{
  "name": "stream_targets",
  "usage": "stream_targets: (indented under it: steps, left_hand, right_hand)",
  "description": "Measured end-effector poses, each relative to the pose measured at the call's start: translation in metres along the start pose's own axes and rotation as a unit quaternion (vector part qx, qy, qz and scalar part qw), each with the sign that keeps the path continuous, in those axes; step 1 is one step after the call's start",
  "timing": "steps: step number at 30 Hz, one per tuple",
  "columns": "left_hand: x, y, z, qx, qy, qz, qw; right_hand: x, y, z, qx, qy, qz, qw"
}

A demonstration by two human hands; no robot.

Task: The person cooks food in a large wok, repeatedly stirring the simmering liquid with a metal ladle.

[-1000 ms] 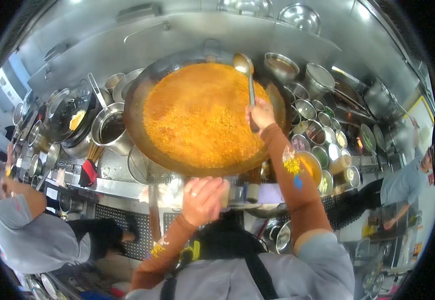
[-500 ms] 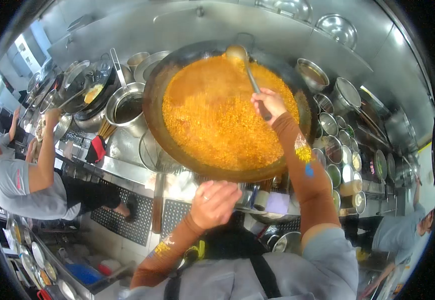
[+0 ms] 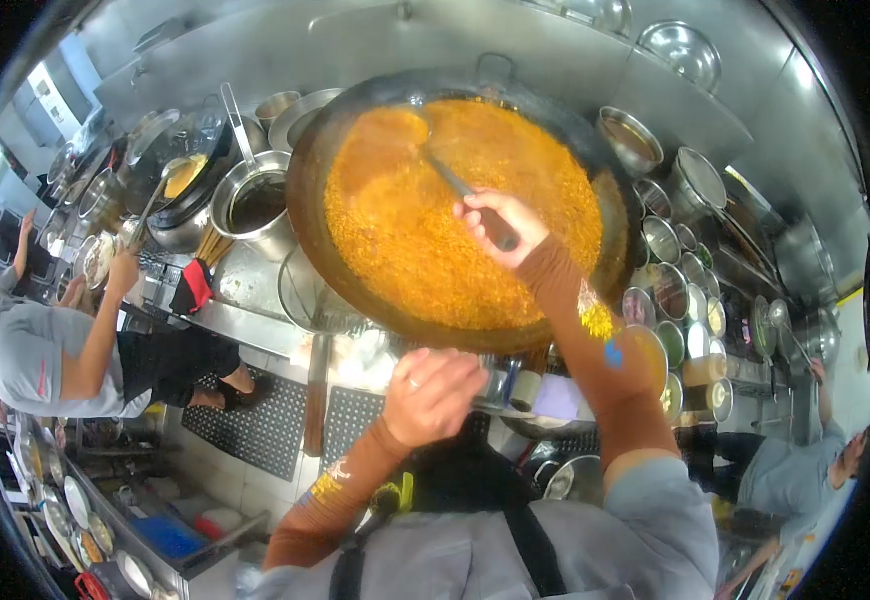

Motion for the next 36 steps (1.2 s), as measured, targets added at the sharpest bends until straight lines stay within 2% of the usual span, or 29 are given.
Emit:
stream_targets:
  steps: [3,6,8,10,11,14,23,26,31,36]
  left_hand:
    - [0.000,0.002,0.000,-0.001,0.001,0.000,1.000]
    - [0.000,0.002,0.001,0.007,0.003,0.001,1.000]
    - [0.001,0.002,0.001,0.006,0.003,0.001,1.000]
    - [0.001,0.001,0.001,0.001,0.004,0.001,1.000]
    - [0.001,0.001,0.001,-0.002,0.005,0.001,1.000]
    - [-0.001,-0.005,0.003,-0.018,-0.011,-0.007,1.000]
    - [0.001,0.002,0.000,-0.002,-0.003,0.001,1.000]
    - [0.001,0.004,-0.002,-0.010,-0.005,0.000,1.000]
    - [0.002,0.005,-0.003,-0.017,0.008,0.007,1.000]
    - [0.002,0.006,-0.003,-0.019,0.014,0.011,1.000]
  right_hand:
    - [-0.020,0.024,-0.015,0.011,-0.007,-0.012,1.000]
    - [-0.037,0.063,-0.038,0.017,-0.075,-0.058,0.995]
    - [-0.053,0.078,-0.039,0.016,-0.004,-0.005,1.000]
    - [-0.057,0.098,-0.037,0.081,-0.064,-0.075,0.992]
    - [-0.066,0.099,-0.029,0.089,-0.094,-0.075,0.989]
    - [-0.079,0.130,-0.033,0.048,-0.115,-0.071,0.990]
    - [-0.096,0.199,-0.044,0.035,-0.129,-0.071,0.989]
    - [-0.101,0.214,-0.039,0.034,-0.107,-0.062,0.992]
    - [-0.107,0.239,-0.034,-0.040,-0.080,-0.063,0.994]
    - [-0.109,0.254,-0.029,-0.061,-0.058,-0.052,0.995]
Point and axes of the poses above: each hand's wrist, its own y-axis away from the middle knuckle, its own z-axis out of the back of the hand, x = y × z, the point moved 2 cm from there along -y, towards the middle knuckle, and after that the axes turned 7 degrees about -z, right-handed, at the moved point
